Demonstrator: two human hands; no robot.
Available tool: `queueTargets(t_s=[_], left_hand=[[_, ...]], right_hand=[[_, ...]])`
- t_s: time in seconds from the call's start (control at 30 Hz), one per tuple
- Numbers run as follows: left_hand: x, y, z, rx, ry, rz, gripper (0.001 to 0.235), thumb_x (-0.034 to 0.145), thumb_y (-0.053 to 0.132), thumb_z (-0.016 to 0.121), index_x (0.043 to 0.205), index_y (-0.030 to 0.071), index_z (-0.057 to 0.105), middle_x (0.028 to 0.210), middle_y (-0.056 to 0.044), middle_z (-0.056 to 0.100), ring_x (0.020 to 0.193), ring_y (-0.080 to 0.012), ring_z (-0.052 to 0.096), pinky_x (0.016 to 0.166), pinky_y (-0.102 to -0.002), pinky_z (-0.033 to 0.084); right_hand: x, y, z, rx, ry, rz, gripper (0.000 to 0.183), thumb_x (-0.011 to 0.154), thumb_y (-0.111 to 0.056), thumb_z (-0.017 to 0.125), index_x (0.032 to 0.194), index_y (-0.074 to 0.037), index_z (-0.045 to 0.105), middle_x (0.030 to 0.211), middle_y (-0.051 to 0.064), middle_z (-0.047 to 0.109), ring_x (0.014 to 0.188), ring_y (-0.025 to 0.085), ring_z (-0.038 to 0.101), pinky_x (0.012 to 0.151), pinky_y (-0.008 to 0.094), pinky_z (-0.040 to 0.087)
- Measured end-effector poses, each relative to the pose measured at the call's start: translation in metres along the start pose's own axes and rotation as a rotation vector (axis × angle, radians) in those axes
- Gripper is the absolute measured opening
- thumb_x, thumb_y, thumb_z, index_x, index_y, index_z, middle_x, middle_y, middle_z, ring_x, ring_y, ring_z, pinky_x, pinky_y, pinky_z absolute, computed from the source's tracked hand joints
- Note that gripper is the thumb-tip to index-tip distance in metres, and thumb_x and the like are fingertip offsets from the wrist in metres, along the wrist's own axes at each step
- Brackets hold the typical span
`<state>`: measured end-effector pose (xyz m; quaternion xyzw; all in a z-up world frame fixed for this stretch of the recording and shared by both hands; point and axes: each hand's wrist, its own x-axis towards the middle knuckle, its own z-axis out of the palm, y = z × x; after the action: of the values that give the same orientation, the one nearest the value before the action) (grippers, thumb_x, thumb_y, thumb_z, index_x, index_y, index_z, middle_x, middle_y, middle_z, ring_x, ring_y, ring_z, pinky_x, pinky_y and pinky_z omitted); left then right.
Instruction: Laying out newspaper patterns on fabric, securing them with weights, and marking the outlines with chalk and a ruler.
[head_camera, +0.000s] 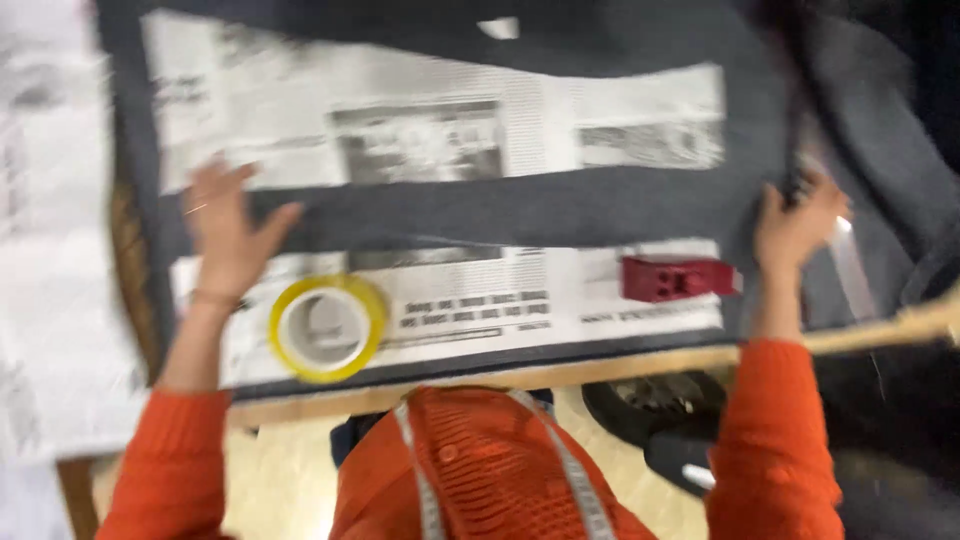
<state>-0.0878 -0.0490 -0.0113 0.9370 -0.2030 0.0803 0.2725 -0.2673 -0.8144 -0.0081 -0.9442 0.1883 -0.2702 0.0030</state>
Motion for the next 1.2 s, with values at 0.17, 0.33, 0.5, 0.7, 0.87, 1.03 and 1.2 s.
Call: queueTargets(t_s=[0.17, 0.33, 0.5, 0.7, 0.87, 1.03, 1.2], left_hand=[[0.0, 0.034, -0.011, 0.033, -0.176, -0.312, 0.066, 0.096, 0.052, 0.067, 0.149, 0.016, 0.049, 0.166, -0.023, 0.025, 0.15, -0.0502, 0.01, 0.112, -0.073, 0.018], [0.0, 0.03, -0.02, 0.002, -0.182, -0.423, 0.06, 0.1, 0.045, 0.064, 0.15, 0.016, 0.048, 0.167, -0.018, 0.025, 0.152, -0.046, 0.003, 0.112, -0.079, 0.013], [-0.002, 0.024, -0.025, 0.001, -0.203, -0.422, 0.055, 0.101, 0.042, 0.062, 0.15, 0.022, 0.048, 0.167, -0.01, 0.031, 0.152, -0.0476, 0.018, 0.104, -0.084, 0.014], [0.001, 0.032, -0.029, 0.031, -0.204, -0.403, 0.053, 0.102, 0.036, 0.063, 0.149, 0.017, 0.05, 0.166, -0.012, 0.033, 0.151, -0.0484, 0.019, 0.102, -0.087, 0.013], [0.005, 0.041, -0.038, 0.01, -0.215, -0.412, 0.051, 0.103, 0.034, 0.062, 0.149, 0.016, 0.05, 0.166, -0.012, 0.034, 0.151, -0.0499, 0.016, 0.103, -0.088, 0.009], [0.007, 0.045, -0.046, -0.018, -0.231, -0.452, 0.047, 0.104, 0.033, 0.058, 0.148, 0.018, 0.051, 0.166, -0.009, 0.035, 0.153, -0.0479, 0.012, 0.105, -0.087, 0.004], [0.005, 0.042, -0.047, -0.03, -0.222, -0.446, 0.047, 0.104, 0.029, 0.06, 0.148, 0.018, 0.051, 0.167, -0.008, 0.034, 0.154, -0.0484, 0.009, 0.105, -0.087, 0.003]], right_hand=[[0.035, -0.029, 0.012, 0.297, -0.213, -0.148, 0.035, 0.109, -0.008, 0.08, 0.135, 0.006, 0.062, 0.111, 0.022, 0.065, 0.097, 0.037, 0.058, 0.088, 0.047, 0.042], [0.067, -0.049, 0.042, 0.562, -0.478, 0.115, 0.044, 0.113, -0.018, 0.075, 0.145, 0.002, 0.054, 0.109, 0.014, 0.063, 0.101, 0.022, 0.059, 0.088, 0.038, 0.046], [0.077, -0.022, 0.08, 0.299, -0.453, 0.137, 0.042, 0.097, -0.041, 0.088, 0.12, -0.009, 0.073, 0.093, 0.009, 0.07, 0.079, 0.021, 0.064, 0.069, 0.039, 0.048], [0.086, -0.059, 0.053, 0.325, -0.591, 0.279, 0.027, 0.104, -0.039, 0.08, 0.097, -0.013, 0.075, 0.091, 0.0, 0.073, 0.083, 0.011, 0.064, 0.07, 0.035, 0.047], [0.092, -0.085, 0.028, 0.422, -0.621, 0.39, 0.021, 0.105, -0.03, 0.078, 0.095, -0.013, 0.073, 0.092, -0.001, 0.071, 0.088, 0.011, 0.063, 0.077, 0.034, 0.049], [0.096, -0.086, 0.025, 0.473, -0.629, 0.411, 0.02, 0.104, -0.029, 0.079, 0.093, -0.014, 0.072, 0.093, -0.002, 0.071, 0.091, 0.01, 0.063, 0.084, 0.032, 0.051], [0.096, -0.08, 0.03, 0.566, -0.619, 0.436, 0.018, 0.104, -0.025, 0.082, 0.092, -0.014, 0.073, 0.087, -0.005, 0.069, 0.085, 0.005, 0.061, 0.084, 0.027, 0.052]])
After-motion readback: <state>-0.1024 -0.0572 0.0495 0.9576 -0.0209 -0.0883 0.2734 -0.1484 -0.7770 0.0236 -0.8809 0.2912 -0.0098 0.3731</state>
